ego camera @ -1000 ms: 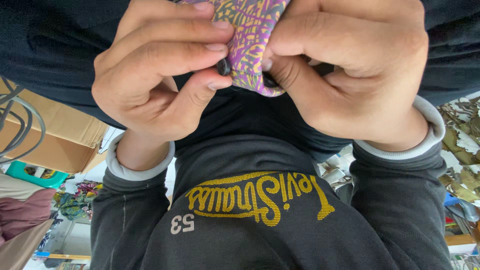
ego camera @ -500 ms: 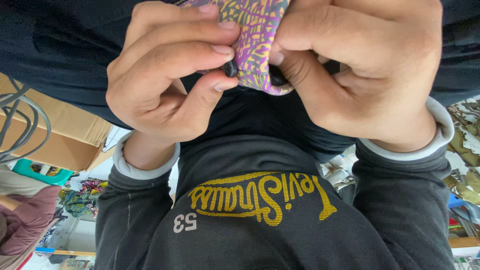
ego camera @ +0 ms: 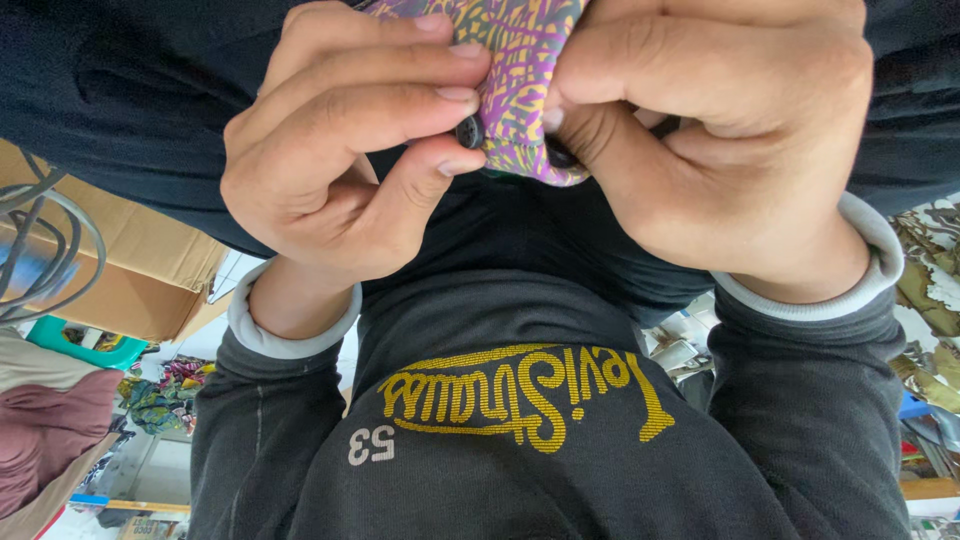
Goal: The person sits cross-legged on a stool and sews a button onto a small patterned fabric pouch using a needle and thread. They repeatedly pass the needle through the fabric and button, pull the thread tight, and adjust the pouch to ensure the button is securely attached.
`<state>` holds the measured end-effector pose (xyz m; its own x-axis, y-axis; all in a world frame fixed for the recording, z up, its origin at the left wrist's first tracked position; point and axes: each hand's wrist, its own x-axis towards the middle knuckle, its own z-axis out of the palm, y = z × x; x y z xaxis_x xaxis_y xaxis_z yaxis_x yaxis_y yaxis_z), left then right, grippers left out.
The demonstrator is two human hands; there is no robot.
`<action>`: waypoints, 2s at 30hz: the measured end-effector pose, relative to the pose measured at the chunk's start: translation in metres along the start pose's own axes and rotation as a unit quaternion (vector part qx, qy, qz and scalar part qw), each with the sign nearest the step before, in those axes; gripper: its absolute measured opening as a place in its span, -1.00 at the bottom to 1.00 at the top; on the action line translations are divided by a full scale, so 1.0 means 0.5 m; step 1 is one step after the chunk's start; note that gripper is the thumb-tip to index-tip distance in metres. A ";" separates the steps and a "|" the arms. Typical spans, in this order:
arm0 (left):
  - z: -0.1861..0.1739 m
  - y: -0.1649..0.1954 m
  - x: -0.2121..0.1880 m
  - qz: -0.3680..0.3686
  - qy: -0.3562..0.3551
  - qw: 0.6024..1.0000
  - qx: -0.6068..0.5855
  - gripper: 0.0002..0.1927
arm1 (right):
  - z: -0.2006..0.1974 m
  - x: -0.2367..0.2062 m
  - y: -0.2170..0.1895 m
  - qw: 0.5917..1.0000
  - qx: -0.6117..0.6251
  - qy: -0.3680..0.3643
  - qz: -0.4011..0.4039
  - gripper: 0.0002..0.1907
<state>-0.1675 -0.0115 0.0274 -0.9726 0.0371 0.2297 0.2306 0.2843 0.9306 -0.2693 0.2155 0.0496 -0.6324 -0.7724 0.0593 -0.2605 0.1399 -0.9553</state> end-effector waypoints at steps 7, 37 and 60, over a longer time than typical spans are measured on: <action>-0.004 -0.004 0.011 0.024 0.008 1.000 0.009 -0.69 | 0.009 0.011 -0.009 0.999 0.009 0.014 0.027 -0.91; -0.017 0.022 0.033 0.054 0.039 0.993 0.093 -0.71 | -0.013 -0.030 0.053 0.960 0.177 0.129 0.172 -0.64; -0.004 0.048 0.044 0.020 -0.001 0.967 0.254 -0.61 | -0.035 -0.011 0.044 0.975 0.105 0.157 0.115 -0.90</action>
<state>-0.1833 -0.0058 0.0556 -0.9633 0.0589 0.2619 0.2235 0.7166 0.6607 -0.2842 0.2337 0.0330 -0.8573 -0.5029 -0.1101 0.0493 0.1327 -0.9899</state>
